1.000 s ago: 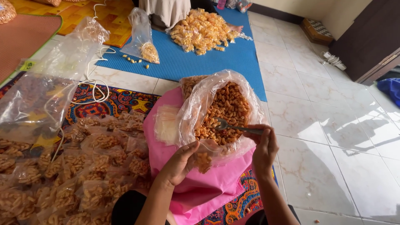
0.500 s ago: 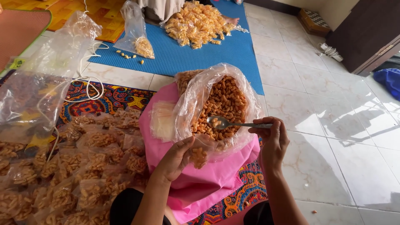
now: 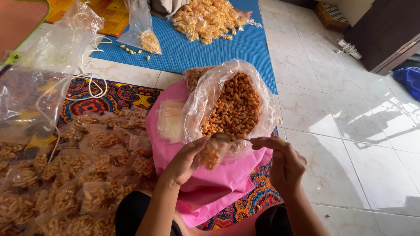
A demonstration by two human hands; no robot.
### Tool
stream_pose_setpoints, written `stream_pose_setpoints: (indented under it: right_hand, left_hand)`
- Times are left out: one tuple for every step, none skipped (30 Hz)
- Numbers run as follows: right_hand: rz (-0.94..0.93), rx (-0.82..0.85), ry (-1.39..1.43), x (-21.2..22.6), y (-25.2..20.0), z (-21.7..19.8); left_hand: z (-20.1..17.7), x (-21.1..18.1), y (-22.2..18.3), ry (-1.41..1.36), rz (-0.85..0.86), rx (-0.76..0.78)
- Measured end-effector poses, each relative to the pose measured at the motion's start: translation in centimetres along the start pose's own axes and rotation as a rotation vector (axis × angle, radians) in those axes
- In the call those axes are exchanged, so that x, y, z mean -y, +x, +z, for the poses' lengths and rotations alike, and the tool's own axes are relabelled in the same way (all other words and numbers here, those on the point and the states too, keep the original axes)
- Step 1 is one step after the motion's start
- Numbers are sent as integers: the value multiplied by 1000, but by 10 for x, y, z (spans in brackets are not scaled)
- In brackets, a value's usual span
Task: Manually scooping nuts from a large bulk bag into smaller individual plastic bags using a spoon.
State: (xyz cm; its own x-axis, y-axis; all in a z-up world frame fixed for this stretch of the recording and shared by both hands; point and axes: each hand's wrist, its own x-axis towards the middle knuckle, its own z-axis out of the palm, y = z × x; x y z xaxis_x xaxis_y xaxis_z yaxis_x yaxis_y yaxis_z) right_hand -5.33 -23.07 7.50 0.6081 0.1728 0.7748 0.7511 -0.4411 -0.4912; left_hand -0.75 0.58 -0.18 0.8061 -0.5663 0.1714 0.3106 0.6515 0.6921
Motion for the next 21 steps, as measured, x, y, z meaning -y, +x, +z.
stream_pose_setpoints:
  right_hand:
    - [-1,2,0,2,1,2]
    - [38,14,-13,5,2,3]
    - [75,25,-28,7,3,5]
    - [73,24,-29,11,3,8]
    - [114,59,-30,15,3,11]
    - [155,94,-31,19,3,14]
    - [155,94,-31,19,4,13]
    - [148,73,-9,19,4,12]
    - [140,54,15,19,6,12]
    - [140,56,17,19,5,11]
    - [117,28,-12,18,5,10]
    - [93,-1,-40,17,5,9]
    - [92,0,-42,19,4,11]
    - [126,56,-30,21,4,13]
    - [159,109,-20,23,3,16]
    - [158,106,-23,21,2,14]
    - [150,83,1,20,0,12]
    - [141,60,26,19,-3,11]
    - [140,61,27,16,-3,8]
    - [119,3,44,14,-3,5]
    - [97,-58,61,11,-2,3]
  left_hand:
    - [-8,6,0,-1,2,-1]
    - [-16,13,-1,11,-11,-58]
    - [-25,19,0,24,-23,-113]
    - [-29,23,0,25,-21,-112]
    - [-32,28,1,20,-25,-128]
    - [-36,32,1,16,-29,-145]
    - [-30,28,1,15,-29,-144]
    - [-24,23,1,-13,-30,-63]
    - [-18,18,0,-42,-30,15]
    - [-19,18,-1,-43,-29,13]
    - [-20,18,-2,-51,-36,1]
    - [-20,18,-3,-58,-43,-11]
    - [-20,19,-3,-59,-43,-9]
    - [-20,21,-2,-44,-43,-21]
    - [-20,22,-1,-27,-45,-29]
    - [-19,22,0,-26,-45,-26]
    - [-18,21,0,-8,-47,-24]
    - [-17,21,0,9,-48,-22]
    - [-20,22,0,9,-47,-23]
    - [-23,24,0,39,-39,-57]
    - [-26,24,0,71,-34,-89]
